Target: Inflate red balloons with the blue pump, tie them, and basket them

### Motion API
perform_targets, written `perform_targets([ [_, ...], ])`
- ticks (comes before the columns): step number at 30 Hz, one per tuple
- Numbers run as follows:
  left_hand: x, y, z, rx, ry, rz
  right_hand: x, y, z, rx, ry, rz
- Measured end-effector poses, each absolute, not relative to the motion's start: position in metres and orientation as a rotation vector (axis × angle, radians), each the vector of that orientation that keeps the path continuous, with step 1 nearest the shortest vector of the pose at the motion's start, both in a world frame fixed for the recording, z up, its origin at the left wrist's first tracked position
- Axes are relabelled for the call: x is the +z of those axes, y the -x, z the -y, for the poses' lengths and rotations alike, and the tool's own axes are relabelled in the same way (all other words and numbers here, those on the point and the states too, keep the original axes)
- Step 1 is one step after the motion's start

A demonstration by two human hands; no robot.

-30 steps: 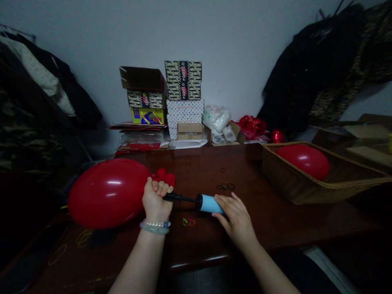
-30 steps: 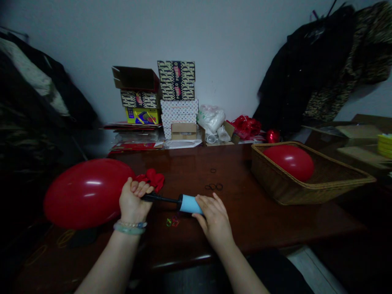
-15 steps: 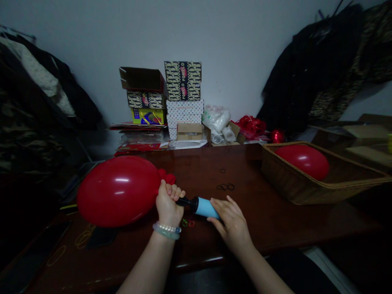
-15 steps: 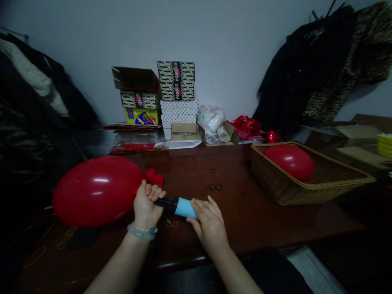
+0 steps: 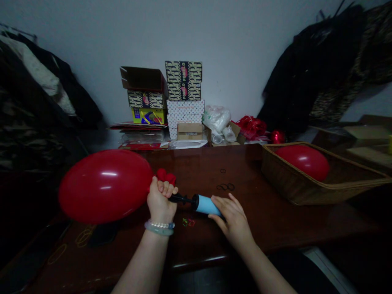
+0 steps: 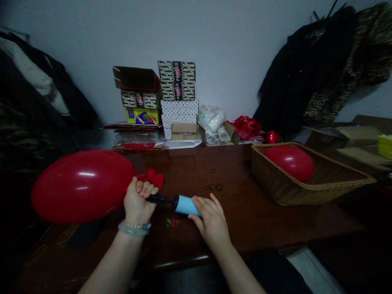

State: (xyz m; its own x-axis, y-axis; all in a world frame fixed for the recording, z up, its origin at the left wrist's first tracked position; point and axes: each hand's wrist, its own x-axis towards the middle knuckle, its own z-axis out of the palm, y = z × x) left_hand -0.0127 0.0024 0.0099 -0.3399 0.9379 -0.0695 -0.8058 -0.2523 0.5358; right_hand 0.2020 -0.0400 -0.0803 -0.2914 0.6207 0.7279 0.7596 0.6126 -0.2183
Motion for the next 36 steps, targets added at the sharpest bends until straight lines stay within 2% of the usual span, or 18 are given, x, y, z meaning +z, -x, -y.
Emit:
perform_targets([
  [8,0.019,0.040,-0.003,1.868,-0.266,-0.551,-0.077,-0.208,0.039,-0.259,1.090,2.004],
  [28,-0.002,-0.009,0.000,1.780,-0.291,-0.613,-0.078,-0.195,0.047,-0.236,1.065,1.977],
  [36,0.005,-0.003,0.001,1.807,-0.318,-0.618,-0.076,-0.196,0.044,-0.222,1.065,1.999],
])
